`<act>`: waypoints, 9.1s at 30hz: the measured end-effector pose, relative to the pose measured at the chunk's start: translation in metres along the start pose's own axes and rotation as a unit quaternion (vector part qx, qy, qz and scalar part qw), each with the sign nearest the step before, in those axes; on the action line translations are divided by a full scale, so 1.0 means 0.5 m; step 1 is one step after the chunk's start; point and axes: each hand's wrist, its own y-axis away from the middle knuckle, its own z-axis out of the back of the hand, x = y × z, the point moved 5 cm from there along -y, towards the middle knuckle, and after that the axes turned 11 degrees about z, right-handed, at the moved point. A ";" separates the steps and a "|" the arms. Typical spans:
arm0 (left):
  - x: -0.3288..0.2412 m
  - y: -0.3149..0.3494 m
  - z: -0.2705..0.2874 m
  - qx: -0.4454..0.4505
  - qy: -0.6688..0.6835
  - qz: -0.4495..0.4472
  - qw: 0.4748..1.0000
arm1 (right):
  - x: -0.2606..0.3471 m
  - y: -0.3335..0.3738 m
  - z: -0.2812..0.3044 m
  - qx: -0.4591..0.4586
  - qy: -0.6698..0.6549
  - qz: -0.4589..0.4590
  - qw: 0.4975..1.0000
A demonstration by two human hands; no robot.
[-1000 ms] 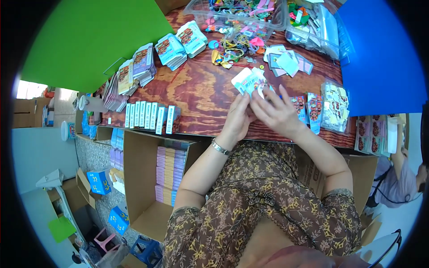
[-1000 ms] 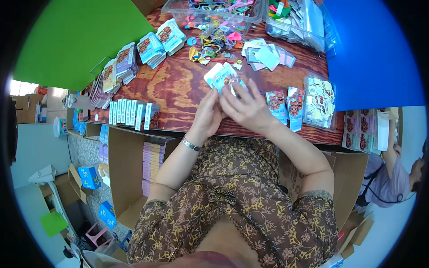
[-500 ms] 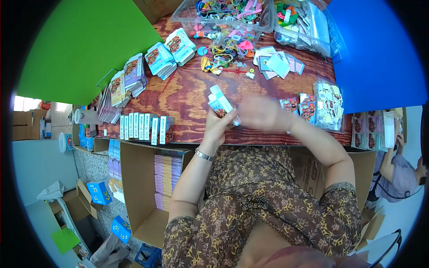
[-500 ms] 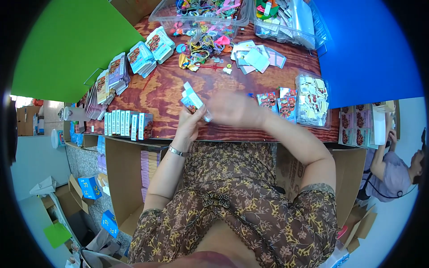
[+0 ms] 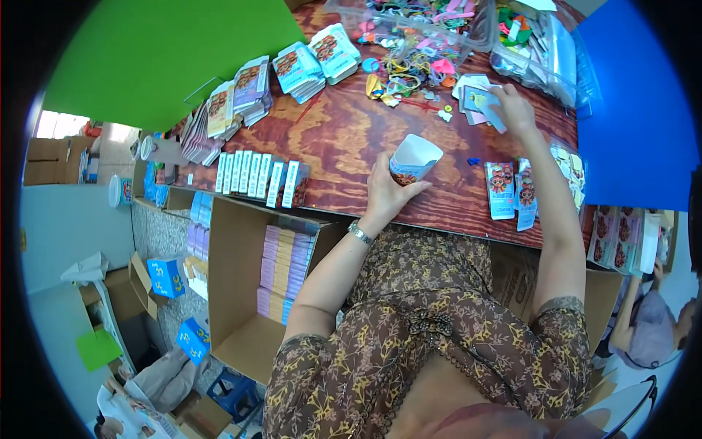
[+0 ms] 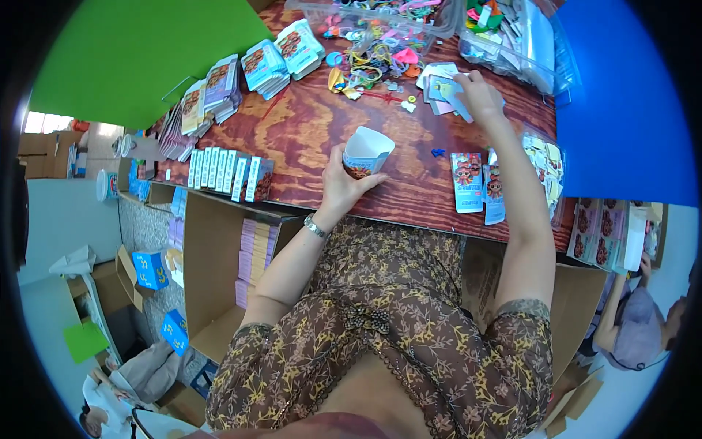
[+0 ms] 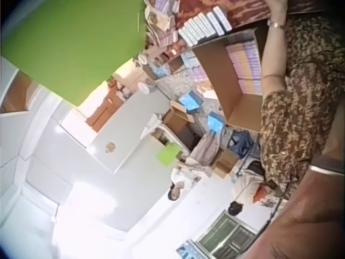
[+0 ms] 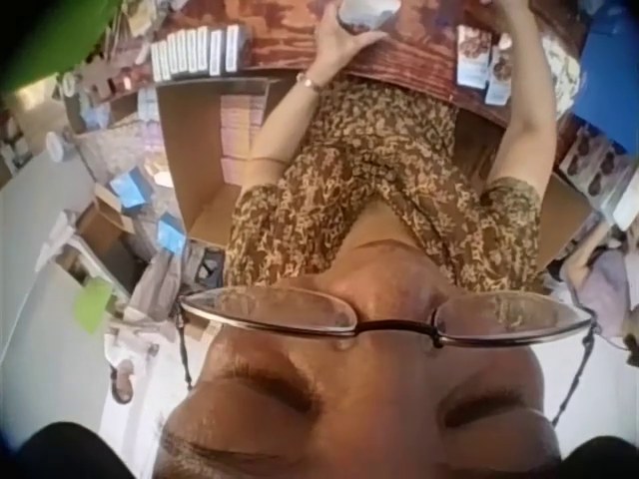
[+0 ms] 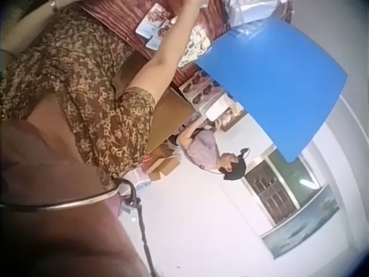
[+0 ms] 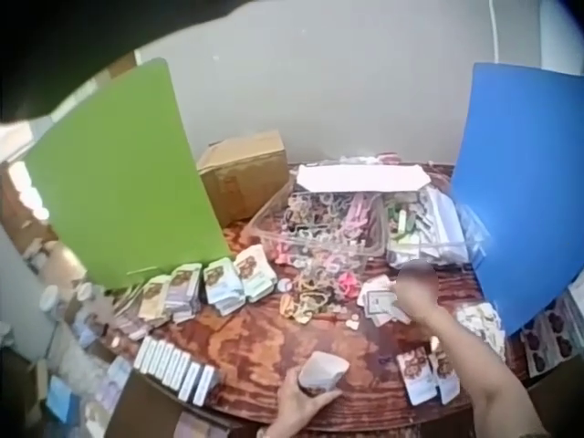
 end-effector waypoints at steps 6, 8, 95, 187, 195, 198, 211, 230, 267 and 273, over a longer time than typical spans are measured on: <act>0.006 -0.012 0.020 -0.059 -0.030 -0.044 0.997 | 0.145 0.084 0.149 -0.188 -0.298 0.079 0.932; -0.005 -0.013 0.022 -0.072 -0.040 -0.063 0.995 | 0.215 0.119 0.171 -0.225 -0.487 0.088 0.839; 0.035 0.009 0.044 -0.084 -0.025 -0.146 0.985 | 0.453 0.102 0.073 -0.080 -0.170 0.435 0.880; -0.064 0.031 -0.050 -0.056 -0.041 -0.213 0.975 | 0.403 0.171 0.115 -0.005 0.007 0.326 0.945; -0.038 0.041 -0.054 -0.044 -0.048 -0.204 0.977 | 0.379 0.222 0.124 -0.044 -0.011 0.326 0.944; -0.044 0.030 -0.052 -0.044 -0.056 -0.196 0.978 | 0.244 0.267 0.185 -0.153 -0.076 0.224 0.960; -0.028 0.028 -0.073 -0.028 -0.051 -0.179 0.982 | -0.190 0.509 0.080 -0.132 -0.016 -0.130 0.983; -0.025 0.030 -0.063 -0.018 -0.059 -0.162 0.985 | -0.121 0.503 0.053 0.078 -0.105 -0.141 0.981; -0.042 0.037 -0.065 -0.006 -0.051 -0.184 0.982 | -0.091 0.514 0.071 0.024 -0.071 -0.146 0.986; -0.042 0.037 -0.066 -0.009 -0.056 -0.188 0.981 | -0.097 0.512 0.052 0.040 -0.105 -0.144 0.983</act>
